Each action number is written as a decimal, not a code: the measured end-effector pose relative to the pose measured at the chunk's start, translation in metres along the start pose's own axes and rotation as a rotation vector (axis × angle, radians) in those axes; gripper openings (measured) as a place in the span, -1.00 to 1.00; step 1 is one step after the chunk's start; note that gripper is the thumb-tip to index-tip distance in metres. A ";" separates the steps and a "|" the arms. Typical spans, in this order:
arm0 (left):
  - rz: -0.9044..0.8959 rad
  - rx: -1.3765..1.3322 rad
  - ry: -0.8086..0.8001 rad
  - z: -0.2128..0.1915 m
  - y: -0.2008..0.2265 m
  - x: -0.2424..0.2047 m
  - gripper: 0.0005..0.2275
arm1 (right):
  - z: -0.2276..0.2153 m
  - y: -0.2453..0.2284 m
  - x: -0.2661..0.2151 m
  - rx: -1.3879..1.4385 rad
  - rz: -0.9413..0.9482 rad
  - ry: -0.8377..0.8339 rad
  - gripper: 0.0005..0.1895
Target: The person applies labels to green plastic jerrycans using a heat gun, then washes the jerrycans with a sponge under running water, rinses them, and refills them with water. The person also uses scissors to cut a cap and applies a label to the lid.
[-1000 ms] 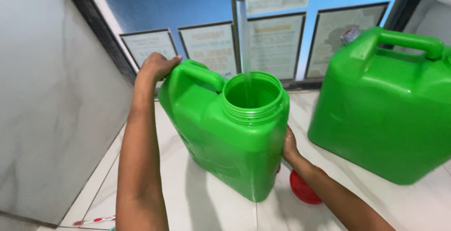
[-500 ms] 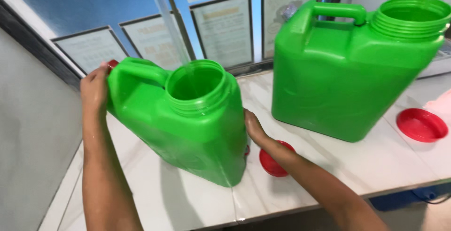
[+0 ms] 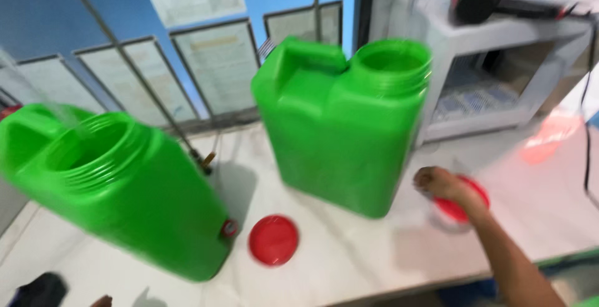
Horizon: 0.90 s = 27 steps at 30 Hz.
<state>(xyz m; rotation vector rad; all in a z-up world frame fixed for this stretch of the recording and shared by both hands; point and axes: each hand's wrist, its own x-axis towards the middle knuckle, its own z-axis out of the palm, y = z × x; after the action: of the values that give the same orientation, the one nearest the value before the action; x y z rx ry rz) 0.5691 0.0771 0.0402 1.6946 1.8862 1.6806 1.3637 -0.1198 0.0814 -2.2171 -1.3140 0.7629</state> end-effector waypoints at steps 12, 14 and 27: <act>0.098 -0.131 -0.212 0.064 0.207 -0.179 -0.74 | 0.024 -0.046 0.030 -0.052 -0.270 -0.089 -0.60; 0.045 -0.134 -0.283 0.069 0.231 -0.201 -0.77 | 0.030 -0.037 0.027 -0.015 -0.313 -0.105 -0.64; -0.124 -0.218 -0.516 0.188 0.360 -0.272 -0.54 | -0.115 0.128 0.167 0.050 -0.376 0.699 -0.71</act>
<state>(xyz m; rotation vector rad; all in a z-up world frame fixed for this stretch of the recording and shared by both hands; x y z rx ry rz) 1.0266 -0.0891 0.0834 1.6752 1.4770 1.1986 1.5870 -0.0393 0.0484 -1.8438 -1.2496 -0.1195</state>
